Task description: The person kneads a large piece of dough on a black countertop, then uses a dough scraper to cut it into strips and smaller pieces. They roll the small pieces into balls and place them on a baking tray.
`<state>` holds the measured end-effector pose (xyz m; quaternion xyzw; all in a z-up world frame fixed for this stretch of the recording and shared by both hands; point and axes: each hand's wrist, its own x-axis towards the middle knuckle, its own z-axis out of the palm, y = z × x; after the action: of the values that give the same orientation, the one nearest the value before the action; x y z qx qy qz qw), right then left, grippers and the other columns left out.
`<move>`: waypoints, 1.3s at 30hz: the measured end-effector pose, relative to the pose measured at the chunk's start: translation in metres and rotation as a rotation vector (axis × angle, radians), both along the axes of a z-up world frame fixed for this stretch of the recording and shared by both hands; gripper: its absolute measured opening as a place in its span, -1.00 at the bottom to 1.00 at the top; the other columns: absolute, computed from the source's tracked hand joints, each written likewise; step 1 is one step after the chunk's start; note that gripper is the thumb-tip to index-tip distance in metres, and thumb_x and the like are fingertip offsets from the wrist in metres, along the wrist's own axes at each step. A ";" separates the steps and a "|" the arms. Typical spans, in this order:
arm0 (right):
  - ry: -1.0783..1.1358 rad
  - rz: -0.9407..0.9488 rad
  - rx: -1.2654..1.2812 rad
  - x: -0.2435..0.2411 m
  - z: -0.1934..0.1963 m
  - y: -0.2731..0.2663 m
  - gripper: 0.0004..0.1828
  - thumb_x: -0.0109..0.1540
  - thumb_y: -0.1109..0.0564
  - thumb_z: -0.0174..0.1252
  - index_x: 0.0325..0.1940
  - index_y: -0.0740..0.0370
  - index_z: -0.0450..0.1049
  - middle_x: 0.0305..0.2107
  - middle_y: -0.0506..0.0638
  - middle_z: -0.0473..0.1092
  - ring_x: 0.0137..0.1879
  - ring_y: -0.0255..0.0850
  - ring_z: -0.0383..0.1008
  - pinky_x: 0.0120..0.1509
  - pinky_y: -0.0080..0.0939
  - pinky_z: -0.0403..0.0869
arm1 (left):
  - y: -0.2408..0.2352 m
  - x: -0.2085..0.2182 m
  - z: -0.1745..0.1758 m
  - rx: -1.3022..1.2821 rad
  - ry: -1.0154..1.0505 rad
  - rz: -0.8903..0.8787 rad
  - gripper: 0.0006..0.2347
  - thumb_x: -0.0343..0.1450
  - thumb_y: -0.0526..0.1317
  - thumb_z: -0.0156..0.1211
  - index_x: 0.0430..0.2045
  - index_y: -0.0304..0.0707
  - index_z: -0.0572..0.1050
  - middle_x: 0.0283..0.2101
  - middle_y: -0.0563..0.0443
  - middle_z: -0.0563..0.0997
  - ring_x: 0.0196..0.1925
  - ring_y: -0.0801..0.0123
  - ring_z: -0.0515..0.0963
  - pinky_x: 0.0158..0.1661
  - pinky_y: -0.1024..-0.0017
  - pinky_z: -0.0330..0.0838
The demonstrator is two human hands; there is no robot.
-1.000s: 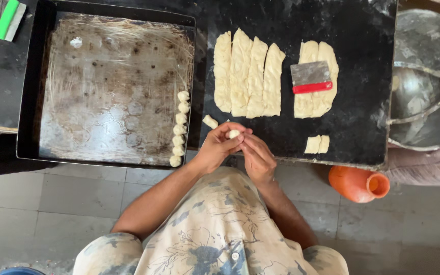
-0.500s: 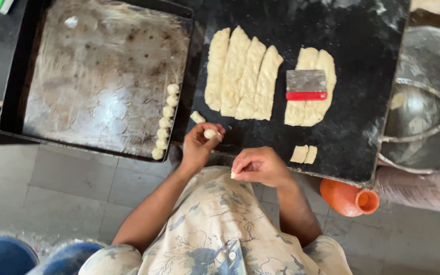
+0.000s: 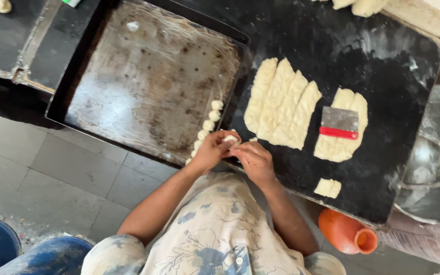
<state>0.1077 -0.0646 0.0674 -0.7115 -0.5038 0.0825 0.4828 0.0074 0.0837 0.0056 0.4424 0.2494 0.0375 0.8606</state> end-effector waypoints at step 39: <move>0.887 -0.412 0.087 0.005 -0.065 -0.020 -0.75 0.34 0.31 0.18 0.11 0.36 0.52 -0.04 0.04 0.50 0.00 -0.29 0.51 0.08 -0.27 0.51 | -0.022 0.033 0.023 0.711 -0.189 -0.121 -0.61 0.52 -0.24 0.20 0.24 -0.40 0.39 -0.06 -0.17 0.60 -0.06 0.28 0.61 -0.04 0.37 0.47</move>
<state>0.1128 -0.0842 0.0022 -0.6717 -0.1014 0.2592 0.6866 0.0403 0.0616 0.0290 0.7221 0.1137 0.1114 0.6732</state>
